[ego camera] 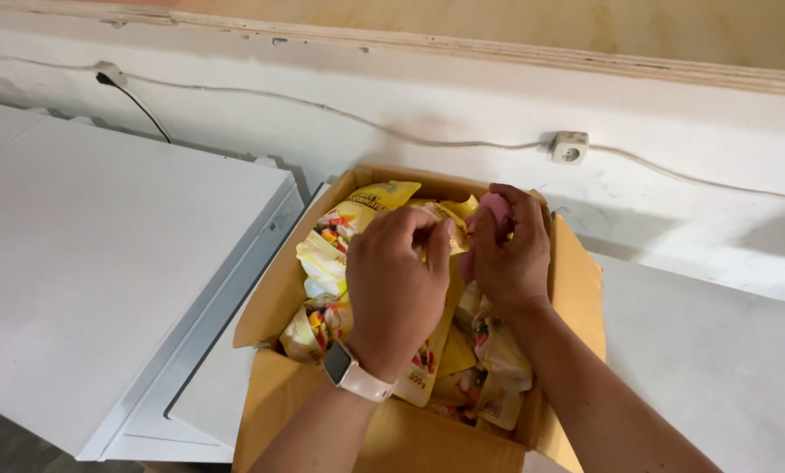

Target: The person wipes a white surface with a pink cloth, then repeatedly picks up yellow packets of sweet mayonnaise from a cardboard box, wipes them with the cloth, and places them on a wooden shelf next to other condiment packets.

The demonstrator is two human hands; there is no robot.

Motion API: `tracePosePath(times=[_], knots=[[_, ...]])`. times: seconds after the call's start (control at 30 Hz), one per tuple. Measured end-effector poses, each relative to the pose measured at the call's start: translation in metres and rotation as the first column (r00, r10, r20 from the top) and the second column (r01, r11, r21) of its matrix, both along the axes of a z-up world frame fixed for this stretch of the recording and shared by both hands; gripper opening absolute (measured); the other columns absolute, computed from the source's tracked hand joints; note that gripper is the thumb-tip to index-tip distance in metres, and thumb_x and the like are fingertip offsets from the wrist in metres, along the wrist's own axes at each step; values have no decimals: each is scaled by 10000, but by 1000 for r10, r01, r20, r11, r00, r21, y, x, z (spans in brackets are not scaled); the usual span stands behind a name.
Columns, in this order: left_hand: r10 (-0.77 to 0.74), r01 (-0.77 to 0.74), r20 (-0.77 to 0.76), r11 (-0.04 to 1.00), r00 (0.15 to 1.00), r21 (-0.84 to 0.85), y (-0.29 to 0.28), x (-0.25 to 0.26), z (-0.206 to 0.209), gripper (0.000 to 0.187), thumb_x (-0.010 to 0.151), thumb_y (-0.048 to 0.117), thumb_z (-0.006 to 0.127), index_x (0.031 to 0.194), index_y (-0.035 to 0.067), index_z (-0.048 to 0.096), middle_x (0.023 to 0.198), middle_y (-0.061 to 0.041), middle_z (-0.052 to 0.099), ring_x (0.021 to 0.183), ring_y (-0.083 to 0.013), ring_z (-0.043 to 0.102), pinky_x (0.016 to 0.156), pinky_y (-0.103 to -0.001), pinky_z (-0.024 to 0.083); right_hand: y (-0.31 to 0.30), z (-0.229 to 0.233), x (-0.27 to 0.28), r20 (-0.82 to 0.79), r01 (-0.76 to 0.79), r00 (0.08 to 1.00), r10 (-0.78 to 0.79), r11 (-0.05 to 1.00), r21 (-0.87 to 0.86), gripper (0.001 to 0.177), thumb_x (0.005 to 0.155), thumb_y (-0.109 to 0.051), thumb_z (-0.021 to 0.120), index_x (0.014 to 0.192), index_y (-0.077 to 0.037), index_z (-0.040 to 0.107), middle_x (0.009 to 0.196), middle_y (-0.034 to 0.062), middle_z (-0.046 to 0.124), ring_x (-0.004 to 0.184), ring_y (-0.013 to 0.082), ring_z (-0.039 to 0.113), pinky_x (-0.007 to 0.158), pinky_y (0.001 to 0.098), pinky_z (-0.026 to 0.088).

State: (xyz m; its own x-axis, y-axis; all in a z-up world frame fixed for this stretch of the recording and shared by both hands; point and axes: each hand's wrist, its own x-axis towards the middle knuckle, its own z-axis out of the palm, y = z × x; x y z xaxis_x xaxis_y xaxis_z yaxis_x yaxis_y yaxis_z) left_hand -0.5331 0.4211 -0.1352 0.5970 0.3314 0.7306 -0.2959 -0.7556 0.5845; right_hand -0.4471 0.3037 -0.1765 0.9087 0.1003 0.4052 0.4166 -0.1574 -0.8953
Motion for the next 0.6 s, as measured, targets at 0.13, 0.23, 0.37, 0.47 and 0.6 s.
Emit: tracePosePath(times=[0.13, 0.23, 0.37, 0.47, 0.6], knots=[[-197, 185, 63, 969, 978, 167, 2, 17, 39, 147, 958, 176, 736, 902, 79, 641, 844, -50, 702, 823, -285, 660, 802, -434, 474, -17, -10, 29, -114, 81, 992, -57, 972, 219, 213, 1022, -103, 566, 1222, -31, 576, 865, 55, 673, 548, 87, 595, 412, 283, 500], [-348, 329, 40, 913, 937, 242, 14, 9, 51, 128, 976, 177, 725, 953, 84, 640, 881, -47, 704, 868, -267, 663, 833, -421, 482, -34, -3, 35, -252, 130, 967, -47, 936, 327, 269, 1018, -101, 559, 1267, 1, 567, 832, 65, 667, 552, 96, 589, 424, 294, 513], [-313, 374, -382, 923, 869, 95, 43, -20, 20, 190, 910, 236, 720, 870, 61, 660, 824, -92, 722, 795, -257, 700, 743, -394, 547, -53, 13, 30, -190, 34, 982, 6, 978, 205, 337, 1005, -142, 565, 1314, -11, 529, 812, 90, 648, 535, 175, 621, 476, 327, 562], [-272, 120, -756, 960, 595, -251, 63, -21, -13, 278, 841, 365, 739, 917, 98, 743, 748, -107, 773, 687, -249, 758, 671, -382, 587, -59, 0, 32, -262, 21, 963, -72, 981, -192, 317, 971, -191, 661, 1243, -30, 691, 918, 98, 765, 787, 170, 718, 681, 312, 583], [-481, -158, -628, 704, 611, -693, 78, 7, -39, 583, 1012, 438, 629, 764, -88, 668, 726, -215, 736, 643, -358, 705, 602, -478, 578, -31, 19, 15, 2, 139, 989, -145, 940, -311, 518, 900, -218, 719, 1355, -43, 546, 1073, 97, 732, 919, 196, 734, 786, 313, 582]])
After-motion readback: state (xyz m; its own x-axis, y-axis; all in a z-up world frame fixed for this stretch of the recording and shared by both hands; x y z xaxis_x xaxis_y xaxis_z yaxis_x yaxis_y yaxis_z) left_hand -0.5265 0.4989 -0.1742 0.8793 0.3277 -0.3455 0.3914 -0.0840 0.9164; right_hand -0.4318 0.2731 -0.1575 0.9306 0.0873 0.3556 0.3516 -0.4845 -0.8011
